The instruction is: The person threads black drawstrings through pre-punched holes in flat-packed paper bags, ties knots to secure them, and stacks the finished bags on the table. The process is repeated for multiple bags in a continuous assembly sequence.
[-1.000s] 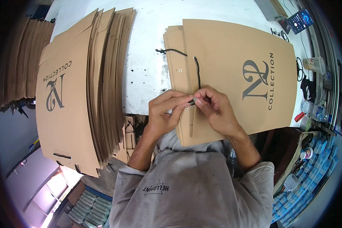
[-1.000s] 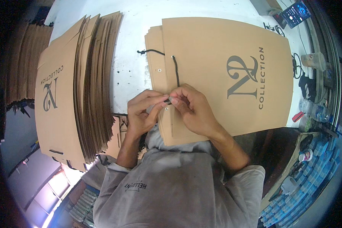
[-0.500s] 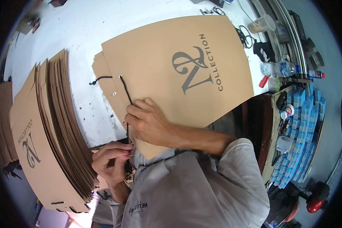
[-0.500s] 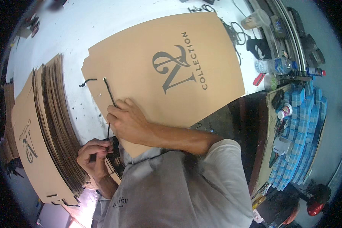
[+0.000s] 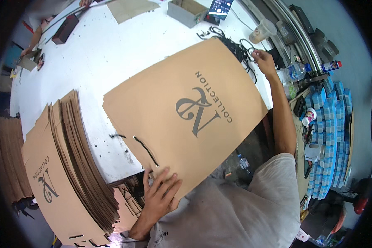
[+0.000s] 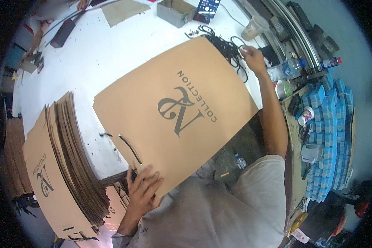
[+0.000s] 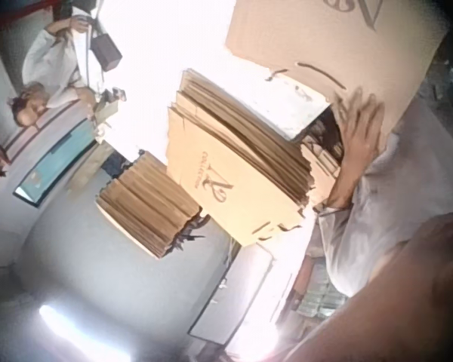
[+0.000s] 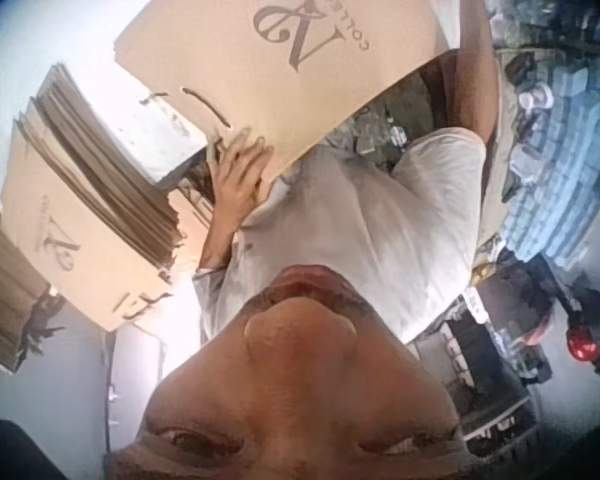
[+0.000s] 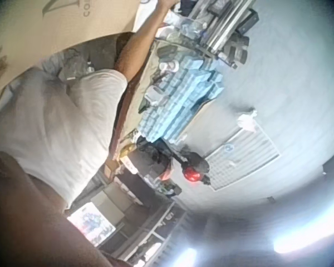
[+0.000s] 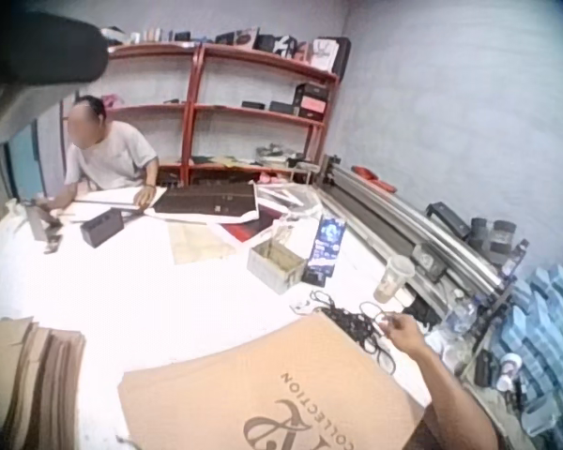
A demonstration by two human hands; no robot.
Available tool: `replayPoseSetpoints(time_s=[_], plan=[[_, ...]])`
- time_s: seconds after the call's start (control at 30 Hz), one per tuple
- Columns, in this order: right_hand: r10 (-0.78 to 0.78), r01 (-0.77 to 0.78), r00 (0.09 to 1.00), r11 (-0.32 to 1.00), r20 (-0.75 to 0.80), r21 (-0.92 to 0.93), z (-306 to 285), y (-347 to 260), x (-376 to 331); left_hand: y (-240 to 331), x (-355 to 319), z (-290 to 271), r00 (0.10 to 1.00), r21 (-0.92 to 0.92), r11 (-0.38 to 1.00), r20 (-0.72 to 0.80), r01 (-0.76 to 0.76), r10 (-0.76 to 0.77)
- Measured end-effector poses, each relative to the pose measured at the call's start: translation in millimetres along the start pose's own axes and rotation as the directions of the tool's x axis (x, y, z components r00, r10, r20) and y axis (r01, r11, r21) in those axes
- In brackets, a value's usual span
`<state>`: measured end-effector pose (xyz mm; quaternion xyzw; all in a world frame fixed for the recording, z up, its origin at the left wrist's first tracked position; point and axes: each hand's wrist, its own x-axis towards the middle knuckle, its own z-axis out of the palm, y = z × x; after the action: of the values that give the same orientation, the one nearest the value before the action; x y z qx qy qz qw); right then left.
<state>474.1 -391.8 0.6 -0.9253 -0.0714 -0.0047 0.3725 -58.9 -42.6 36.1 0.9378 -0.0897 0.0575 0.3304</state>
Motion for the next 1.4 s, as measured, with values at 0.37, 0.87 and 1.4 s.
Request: replayPoseSetpoints(time_s=[0.37, 0.87, 1.4], plan=[[-0.044, -0.021, 0.993, 0.852, -0.111, -0.524, 25.9, 94.7, 70.4, 42.2, 90.7, -143.6, 0.34, 0.113, 0.992, -0.936, 0.051, 0.089], [-0.477, 0.197, 0.782, 0.8, 0.401, 0.566, 91.5, -216.1, -195.6, -117.7, 83.7, -32.0, 0.423, -0.222, 0.847, -0.788, 0.483, -0.448], [-0.688, 0.464, 0.402, 0.722, 0.604, 0.513, 201.4, -278.0, -249.3, -94.3, 54.6, -6.4, 0.583, -0.974, 0.217, -0.137, 0.07, -0.801]])
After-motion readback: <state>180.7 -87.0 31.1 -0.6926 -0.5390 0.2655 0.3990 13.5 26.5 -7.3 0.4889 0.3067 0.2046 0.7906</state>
